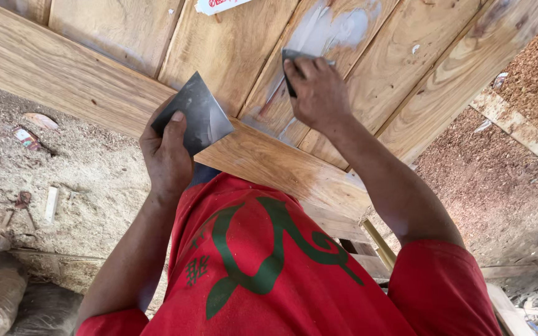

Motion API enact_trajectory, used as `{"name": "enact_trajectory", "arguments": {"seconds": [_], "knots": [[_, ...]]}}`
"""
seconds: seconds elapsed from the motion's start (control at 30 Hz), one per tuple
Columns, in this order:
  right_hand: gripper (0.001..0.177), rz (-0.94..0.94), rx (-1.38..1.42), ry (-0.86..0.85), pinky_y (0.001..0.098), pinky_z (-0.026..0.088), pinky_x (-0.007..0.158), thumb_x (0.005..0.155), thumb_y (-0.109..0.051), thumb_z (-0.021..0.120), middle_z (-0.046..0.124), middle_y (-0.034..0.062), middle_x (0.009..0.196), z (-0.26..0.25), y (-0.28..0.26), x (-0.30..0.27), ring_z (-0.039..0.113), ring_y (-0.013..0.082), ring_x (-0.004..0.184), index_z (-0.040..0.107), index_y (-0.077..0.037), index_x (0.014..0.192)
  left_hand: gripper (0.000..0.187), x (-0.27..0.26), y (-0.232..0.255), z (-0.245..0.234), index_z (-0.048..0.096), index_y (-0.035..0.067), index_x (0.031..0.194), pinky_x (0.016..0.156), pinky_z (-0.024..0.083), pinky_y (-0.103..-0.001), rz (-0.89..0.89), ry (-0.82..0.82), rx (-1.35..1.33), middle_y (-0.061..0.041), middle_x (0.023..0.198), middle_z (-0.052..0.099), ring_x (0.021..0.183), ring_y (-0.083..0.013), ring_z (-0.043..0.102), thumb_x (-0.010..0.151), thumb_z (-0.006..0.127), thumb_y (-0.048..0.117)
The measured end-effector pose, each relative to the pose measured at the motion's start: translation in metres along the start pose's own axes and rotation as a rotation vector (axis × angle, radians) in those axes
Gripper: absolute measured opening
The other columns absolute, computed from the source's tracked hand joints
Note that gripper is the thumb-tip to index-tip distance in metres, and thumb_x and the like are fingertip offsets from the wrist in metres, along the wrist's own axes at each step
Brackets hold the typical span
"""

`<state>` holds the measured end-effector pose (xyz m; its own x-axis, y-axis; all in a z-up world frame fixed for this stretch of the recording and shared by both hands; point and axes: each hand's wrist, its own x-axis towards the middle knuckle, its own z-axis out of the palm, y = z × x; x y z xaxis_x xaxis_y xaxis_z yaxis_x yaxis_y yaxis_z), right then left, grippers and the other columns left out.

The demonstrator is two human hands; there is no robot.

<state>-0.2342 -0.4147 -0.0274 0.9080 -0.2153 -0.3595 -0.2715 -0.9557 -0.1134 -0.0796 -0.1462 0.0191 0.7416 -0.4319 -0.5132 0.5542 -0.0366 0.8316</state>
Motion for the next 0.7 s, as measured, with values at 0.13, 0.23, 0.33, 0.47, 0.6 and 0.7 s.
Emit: {"name": "enact_trajectory", "arguments": {"seconds": [0.13, 0.23, 0.33, 0.47, 0.6, 0.7], "knots": [[0.057, 0.003, 0.164, 0.056, 0.0454, 0.053, 0.101, 0.088, -0.014, 0.071, 0.060, 0.0103, 0.134, 0.004, -0.018, -0.021, 0.058, 0.0300, 0.121, 0.061, -0.006, 0.143, 0.030, 0.001, 0.000, -0.002, 0.068, -0.006, 0.125, 0.091, 0.052, -0.025, 0.012, -0.027, 0.001, -0.005, 0.113, 0.070, 0.102, -0.0096, 0.062, 0.105, 0.059, 0.014], [0.060, -0.043, 0.164, 0.057, 0.0475, 0.050, 0.094, 0.081, -0.016, 0.071, 0.060, 0.0138, 0.132, 0.010, -0.035, -0.037, 0.057, 0.0326, 0.117, 0.062, -0.004, 0.139, 0.029, -0.001, 0.000, -0.007, 0.068, -0.006, 0.125, 0.089, 0.050, -0.025, 0.003, -0.029, 0.032, -0.005, 0.110, 0.070, 0.101, -0.0097, 0.061, 0.106, 0.059, 0.014], [0.057, -0.142, 0.094, 0.033, 0.0459, 0.051, 0.099, 0.083, -0.013, 0.069, 0.060, 0.0130, 0.134, 0.003, -0.046, -0.051, 0.057, 0.0306, 0.115, 0.062, -0.002, 0.138, 0.029, 0.001, -0.001, -0.008, 0.068, -0.007, 0.126, 0.089, 0.050, -0.025, -0.002, -0.033, -0.059, -0.006, 0.111, 0.069, 0.101, -0.0102, 0.060, 0.106, 0.060, 0.013], [0.056, -0.193, 0.046, -0.195, 0.0465, 0.045, 0.111, 0.094, -0.012, 0.064, 0.058, 0.0047, 0.140, -0.029, -0.032, -0.057, 0.055, 0.0264, 0.127, 0.055, -0.015, 0.149, 0.029, -0.003, -0.001, -0.012, 0.067, -0.007, 0.125, 0.090, 0.052, -0.026, -0.034, -0.021, -0.083, -0.007, 0.113, 0.070, 0.102, -0.0114, 0.063, 0.105, 0.061, 0.012], [0.075, -0.233, -0.424, -0.155, 0.0500, 0.028, 0.118, 0.083, -0.023, 0.062, 0.057, 0.0024, 0.147, -0.055, 0.047, -0.021, 0.051, 0.0237, 0.131, 0.042, -0.029, 0.155, 0.030, 0.001, -0.005, -0.007, 0.066, -0.007, 0.126, 0.093, 0.054, -0.026, -0.003, -0.014, 0.022, -0.008, 0.116, 0.071, 0.105, -0.0129, 0.065, 0.104, 0.059, 0.012], [0.060, -0.230, -0.300, -0.036, 0.0496, 0.025, 0.121, 0.090, -0.017, 0.066, 0.061, 0.0028, 0.145, -0.052, 0.102, -0.001, 0.051, 0.0252, 0.134, 0.055, -0.032, 0.147, 0.030, -0.008, -0.010, -0.002, 0.066, -0.008, 0.127, 0.091, 0.055, -0.027, -0.032, 0.012, 0.010, -0.009, 0.114, 0.071, 0.103, -0.0134, 0.065, 0.105, 0.060, 0.012]]}}
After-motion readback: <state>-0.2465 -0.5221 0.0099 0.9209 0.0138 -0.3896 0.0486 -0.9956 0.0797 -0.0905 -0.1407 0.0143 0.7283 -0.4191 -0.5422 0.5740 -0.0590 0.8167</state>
